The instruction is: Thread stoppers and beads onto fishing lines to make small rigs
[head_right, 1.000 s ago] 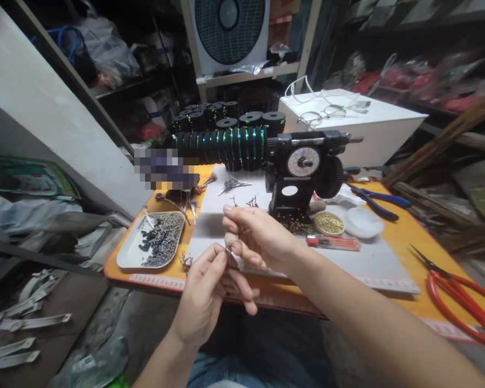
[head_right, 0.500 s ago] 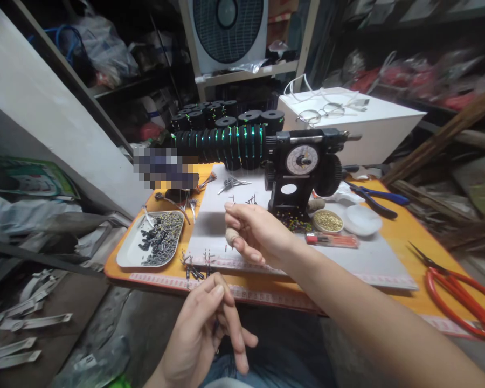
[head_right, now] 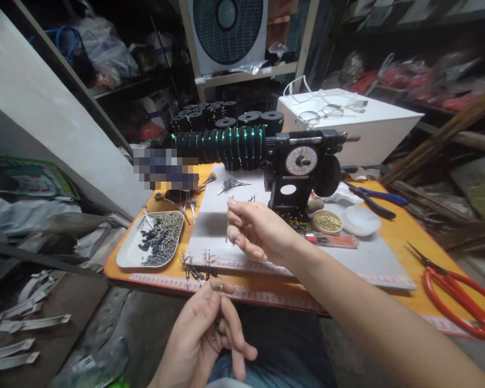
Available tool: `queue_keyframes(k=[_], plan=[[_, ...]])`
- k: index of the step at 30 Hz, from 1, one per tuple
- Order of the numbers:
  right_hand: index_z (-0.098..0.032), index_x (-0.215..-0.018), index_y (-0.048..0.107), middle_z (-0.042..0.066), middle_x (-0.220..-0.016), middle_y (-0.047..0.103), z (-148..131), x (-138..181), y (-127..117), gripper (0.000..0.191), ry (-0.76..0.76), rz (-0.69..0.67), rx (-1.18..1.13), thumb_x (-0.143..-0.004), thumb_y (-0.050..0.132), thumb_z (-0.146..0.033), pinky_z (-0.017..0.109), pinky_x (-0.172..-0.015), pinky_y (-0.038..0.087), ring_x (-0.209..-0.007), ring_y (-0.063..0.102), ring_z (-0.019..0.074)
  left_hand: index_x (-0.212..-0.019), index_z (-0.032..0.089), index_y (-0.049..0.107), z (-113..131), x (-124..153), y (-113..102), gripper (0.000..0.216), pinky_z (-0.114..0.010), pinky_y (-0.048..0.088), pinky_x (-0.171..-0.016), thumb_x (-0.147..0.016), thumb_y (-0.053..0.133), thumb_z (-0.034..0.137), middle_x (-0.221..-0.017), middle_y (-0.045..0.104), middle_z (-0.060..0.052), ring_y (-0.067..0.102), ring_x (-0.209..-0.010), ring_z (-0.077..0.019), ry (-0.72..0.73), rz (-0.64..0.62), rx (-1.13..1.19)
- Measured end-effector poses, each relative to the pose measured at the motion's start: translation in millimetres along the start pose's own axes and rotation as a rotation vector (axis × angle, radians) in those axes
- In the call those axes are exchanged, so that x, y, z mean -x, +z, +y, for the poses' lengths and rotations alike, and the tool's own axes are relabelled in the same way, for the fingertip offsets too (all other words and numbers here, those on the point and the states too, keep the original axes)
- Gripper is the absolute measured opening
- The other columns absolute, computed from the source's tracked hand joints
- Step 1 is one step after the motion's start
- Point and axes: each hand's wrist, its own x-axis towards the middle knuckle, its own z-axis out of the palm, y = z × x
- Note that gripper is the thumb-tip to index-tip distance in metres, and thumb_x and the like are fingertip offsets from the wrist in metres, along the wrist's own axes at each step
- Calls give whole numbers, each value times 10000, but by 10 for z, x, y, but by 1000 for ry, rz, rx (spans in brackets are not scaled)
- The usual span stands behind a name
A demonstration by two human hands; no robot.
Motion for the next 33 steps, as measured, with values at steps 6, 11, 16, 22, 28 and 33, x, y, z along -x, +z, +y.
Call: queue_keyframes(k=[6, 11, 16, 22, 28, 33], plan=[[-182, -608, 419, -34, -442, 554, 7, -4, 39, 385, -12, 15, -8, -899, 538, -404, 90, -214, 195, -208, 292, 13, -900, 169, 491, -40, 28, -86, 320, -176, 536, -407, -1041, 218, 261, -656, 768, -59, 756, -604, -208, -96, -43, 107], [-190, -599, 393, -55, -418, 525, 14, -12, 41, 378, -53, 46, -34, -882, 544, -389, 95, -211, 192, -201, 268, 12, -891, 173, 501, -91, 55, -120, 304, -119, 456, -349, -1024, 263, 305, -634, 762, -64, 755, -602, -228, -79, -100, 239], [-194, -606, 392, -60, -417, 518, 9, -10, 35, 371, -61, 58, -43, -882, 547, -387, 97, -207, 187, -201, 260, 13, -882, 190, 460, -157, 84, -179, 330, -243, 525, -378, -1020, 184, 306, -634, 758, -92, 747, -575, -269, -93, -83, 202], [-194, -609, 395, -58, -422, 518, 18, -11, 25, 373, -64, 62, -45, -881, 551, -397, 97, -209, 188, -200, 270, 14, -908, 195, 451, 0, 145, -193, 232, -299, 555, -484, -1019, 275, 298, -598, 718, -44, 734, -555, -249, -211, -39, 44], [-193, -609, 397, -59, -428, 519, 7, -13, 23, 375, -68, 64, -29, -883, 549, -400, 97, -211, 192, -205, 267, 11, -911, 189, 454, 141, 194, -151, 200, -310, 542, -570, -1011, 312, 287, -621, 696, -52, 704, -541, -208, -276, 14, -28], [-199, -617, 385, -64, -428, 510, 13, -12, 15, 375, -75, 61, 3, -893, 529, -408, 102, -211, 182, -210, 243, 11, -899, 187, 464, 121, 205, -173, 169, -294, 529, -558, -994, 372, 293, -640, 700, -42, 698, -530, -201, -288, 42, -6]])
